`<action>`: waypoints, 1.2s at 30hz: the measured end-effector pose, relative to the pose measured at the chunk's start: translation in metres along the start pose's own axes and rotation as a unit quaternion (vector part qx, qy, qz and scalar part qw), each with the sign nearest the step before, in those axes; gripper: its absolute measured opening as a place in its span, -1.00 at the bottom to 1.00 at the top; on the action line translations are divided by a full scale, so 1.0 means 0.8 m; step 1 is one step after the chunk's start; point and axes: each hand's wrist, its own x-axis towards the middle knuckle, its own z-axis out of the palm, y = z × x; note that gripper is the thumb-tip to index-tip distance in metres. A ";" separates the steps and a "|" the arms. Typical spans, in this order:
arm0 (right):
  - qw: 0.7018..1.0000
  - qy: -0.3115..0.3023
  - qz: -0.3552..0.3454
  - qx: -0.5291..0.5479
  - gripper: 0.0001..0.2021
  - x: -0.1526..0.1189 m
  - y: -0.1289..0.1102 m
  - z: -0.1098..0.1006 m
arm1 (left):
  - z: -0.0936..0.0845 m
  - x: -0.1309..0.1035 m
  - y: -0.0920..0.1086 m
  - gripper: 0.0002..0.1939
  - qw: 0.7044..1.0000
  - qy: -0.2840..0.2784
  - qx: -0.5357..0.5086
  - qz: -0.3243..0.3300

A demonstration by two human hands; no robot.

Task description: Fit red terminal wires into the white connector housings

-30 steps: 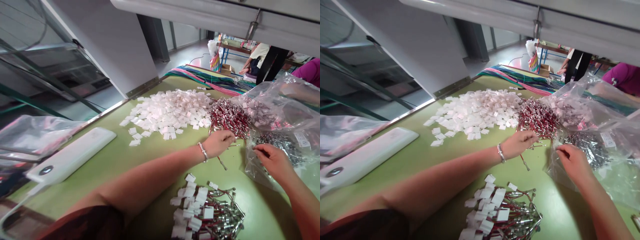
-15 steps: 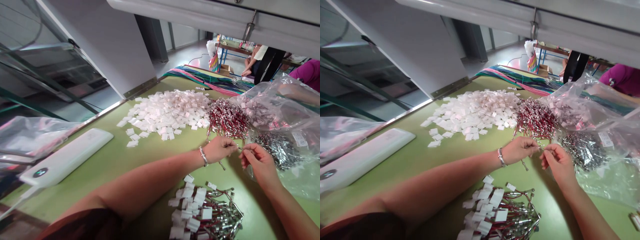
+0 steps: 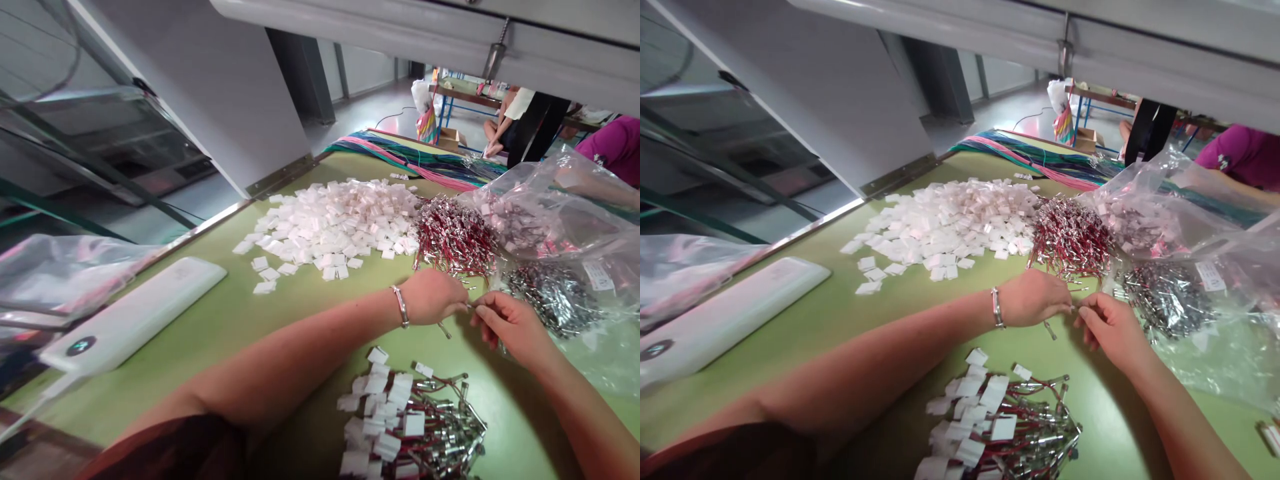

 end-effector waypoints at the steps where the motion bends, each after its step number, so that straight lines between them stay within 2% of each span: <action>1: 0.996 0.023 -0.020 -0.078 -0.75 0.004 0.003 -0.005 | -0.007 0.000 0.000 -0.75 1.000 -0.027 0.014 -0.004; 3: 0.968 0.088 -0.079 -0.220 -0.76 0.014 0.009 -0.014 | -0.018 -0.001 0.000 -0.74 0.996 -0.080 0.036 -0.009; 5: 0.934 0.125 -0.122 -0.311 -0.77 0.024 0.015 -0.016 | -0.024 -0.004 0.001 -0.79 0.991 -0.124 0.045 -0.007; 7: 0.910 0.119 -0.129 -0.376 -0.76 0.032 0.021 -0.011 | -0.025 -0.006 0.005 -0.87 0.988 -0.149 0.048 0.000; 11: 0.872 0.096 -0.117 -0.466 -0.78 0.037 0.024 0.001 | -0.013 -0.006 0.015 -0.82 0.985 -0.162 0.051 0.001; 14: 0.866 0.073 -0.138 -0.475 -0.78 0.034 0.023 -0.002 | -0.006 -0.004 0.022 -0.77 0.984 -0.175 0.043 -0.003; 17: 0.897 0.079 -0.170 -0.400 -0.79 0.029 0.023 -0.011 | -0.008 -0.003 0.024 -0.70 0.983 -0.181 0.025 -0.018; 20: 0.922 0.110 -0.171 -0.331 -0.80 0.023 0.023 -0.011 | -0.020 -0.004 0.022 -0.62 0.990 -0.134 0.013 -0.035; 22: 0.919 0.116 -0.162 -0.342 -0.79 0.018 0.020 -0.001 | -0.027 -0.004 0.021 -0.64 0.998 -0.054 0.002 -0.045; 25: 0.917 0.123 -0.161 -0.343 -0.78 0.011 0.011 0.019 | -0.024 -0.004 0.021 -0.78 0.998 0.065 -0.007 0.003; 26: 0.925 0.132 -0.160 -0.318 -0.78 0.009 0.007 0.024 | -0.019 -0.004 0.021 -0.71 0.997 0.074 -0.006 0.021; 28: 0.951 0.141 -0.145 -0.233 -0.77 0.007 0.002 0.027 | -0.007 -0.003 0.021 -0.45 0.999 0.042 -0.013 0.029; 30: 0.973 0.123 -0.121 -0.153 -0.75 0.006 -0.002 0.018 | 0.004 -0.001 0.020 -0.34 0.999 0.004 -0.032 -0.008; 32: 0.979 0.121 -0.101 -0.126 -0.73 0.008 0.000 -0.003 | 0.007 0.001 0.016 -0.47 0.997 0.005 -0.051 -0.062; 34: 0.967 0.163 -0.083 -0.175 -0.74 0.013 0.008 -0.031 | 0.004 0.003 0.009 -0.69 0.989 0.044 -0.079 -0.113; 36: 0.933 0.181 -0.078 -0.302 -0.79 0.020 0.021 -0.057 | -0.002 0.004 0.001 -0.73 0.979 0.094 -0.124 -0.133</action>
